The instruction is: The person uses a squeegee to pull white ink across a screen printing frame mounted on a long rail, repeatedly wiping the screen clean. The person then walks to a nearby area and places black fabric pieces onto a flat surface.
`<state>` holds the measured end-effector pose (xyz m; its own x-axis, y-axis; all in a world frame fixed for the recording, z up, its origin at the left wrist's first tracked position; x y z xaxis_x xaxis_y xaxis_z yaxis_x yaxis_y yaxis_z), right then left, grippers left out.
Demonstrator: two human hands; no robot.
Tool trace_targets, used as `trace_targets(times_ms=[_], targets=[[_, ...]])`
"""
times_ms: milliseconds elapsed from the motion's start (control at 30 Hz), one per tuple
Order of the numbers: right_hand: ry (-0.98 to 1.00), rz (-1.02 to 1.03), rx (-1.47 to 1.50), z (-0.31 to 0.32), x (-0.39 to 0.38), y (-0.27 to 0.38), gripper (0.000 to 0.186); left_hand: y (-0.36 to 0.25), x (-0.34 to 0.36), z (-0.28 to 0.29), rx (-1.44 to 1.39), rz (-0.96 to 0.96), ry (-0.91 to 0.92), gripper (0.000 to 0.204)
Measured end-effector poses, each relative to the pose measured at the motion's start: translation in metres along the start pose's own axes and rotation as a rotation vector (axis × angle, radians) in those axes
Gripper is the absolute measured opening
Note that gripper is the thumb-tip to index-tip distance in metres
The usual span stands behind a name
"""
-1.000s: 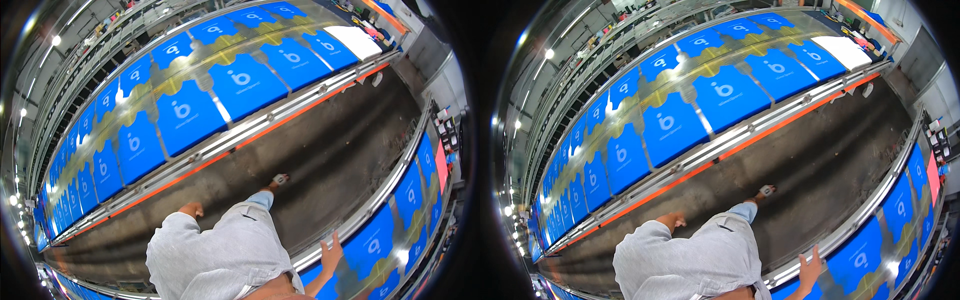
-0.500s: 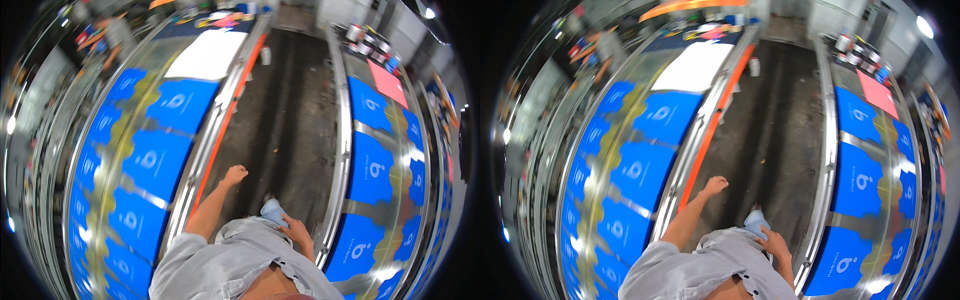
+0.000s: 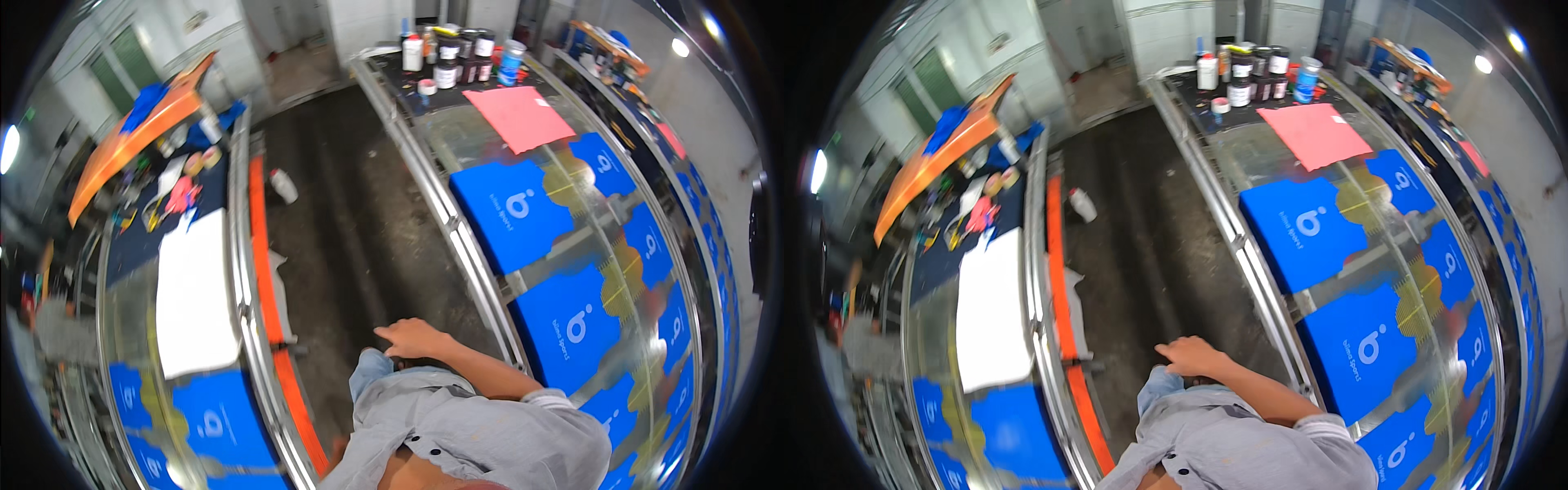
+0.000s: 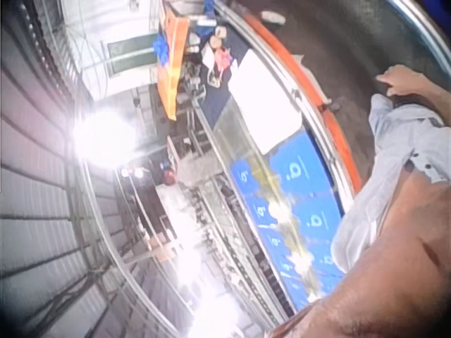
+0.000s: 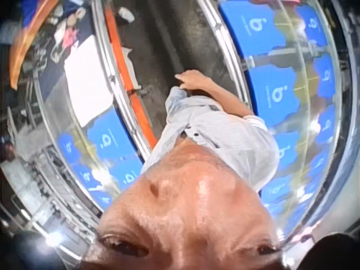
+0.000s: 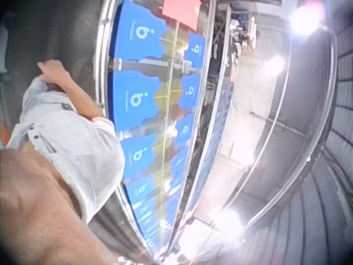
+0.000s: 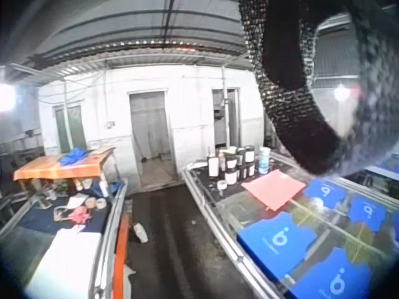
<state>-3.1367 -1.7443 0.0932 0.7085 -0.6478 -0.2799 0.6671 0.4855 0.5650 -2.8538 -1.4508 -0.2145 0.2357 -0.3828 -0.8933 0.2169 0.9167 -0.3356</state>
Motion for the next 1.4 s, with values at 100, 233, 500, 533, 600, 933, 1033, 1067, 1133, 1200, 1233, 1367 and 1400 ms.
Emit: trace_targets(times_ms=[100,233,500,533,600,933,1033,1067,1133,1200,1233,1367,1400], targets=[[0.067,0.170,0.050,0.040,0.081,-0.011,0.060,-0.043,0.024,0.021,-0.051,0.192,0.006,0.029],[0.164,0.091,-0.021,0.058,0.176,-0.072,0.060,-0.134,0.076,0.061,-0.057,0.242,0.020,0.028],[0.197,0.010,0.031,0.152,0.316,-0.155,0.059,-0.478,0.226,0.163,0.050,-0.242,0.013,0.028],[0.182,-0.030,0.082,0.172,0.334,-0.165,0.060,-0.536,0.241,0.184,0.060,-0.329,-0.025,0.028],[0.113,-0.106,0.149,0.211,0.374,-0.185,0.058,-0.665,0.283,0.236,0.065,-0.573,-0.134,0.022],[0.137,-0.180,0.085,0.319,0.604,-0.340,0.053,-1.045,0.391,0.290,-0.437,-0.619,0.102,0.025],[0.052,-0.164,0.025,0.405,0.696,-0.377,0.050,-0.969,0.461,0.295,-0.140,-0.544,0.226,0.026],[0.070,-0.165,0.003,0.447,0.724,-0.378,0.050,-0.912,0.496,0.300,0.117,0.109,0.238,0.030],[0.015,-0.150,-0.006,0.504,0.771,-0.394,0.048,-0.911,0.489,0.314,0.182,0.201,0.224,0.028],[-0.079,-0.083,0.005,0.546,0.829,-0.417,0.046,-0.945,0.495,0.340,0.144,0.221,0.196,0.026],[-0.090,-0.068,0.020,0.561,0.860,-0.426,0.046,-0.968,0.503,0.355,0.122,0.217,0.184,0.025],[-0.058,-0.036,0.011,0.629,0.962,-0.441,0.046,-1.070,0.560,0.406,0.033,0.148,0.165,0.021],[-0.010,-0.103,-0.029,0.629,0.989,-0.453,0.045,-1.100,0.576,0.418,0.026,0.115,0.177,0.020]])
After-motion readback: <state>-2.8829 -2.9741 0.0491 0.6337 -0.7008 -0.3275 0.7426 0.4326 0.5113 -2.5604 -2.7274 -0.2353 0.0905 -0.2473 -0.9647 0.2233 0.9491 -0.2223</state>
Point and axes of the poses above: each hand's wrist, its own x-axis towards the middle knuckle, its own z-axis out of the back of the hand, y = z × x, the point moved 6 cm from there along x, towards the middle knuckle, and after that the axes turned 1 degree about -y, right-handed, at the moved point
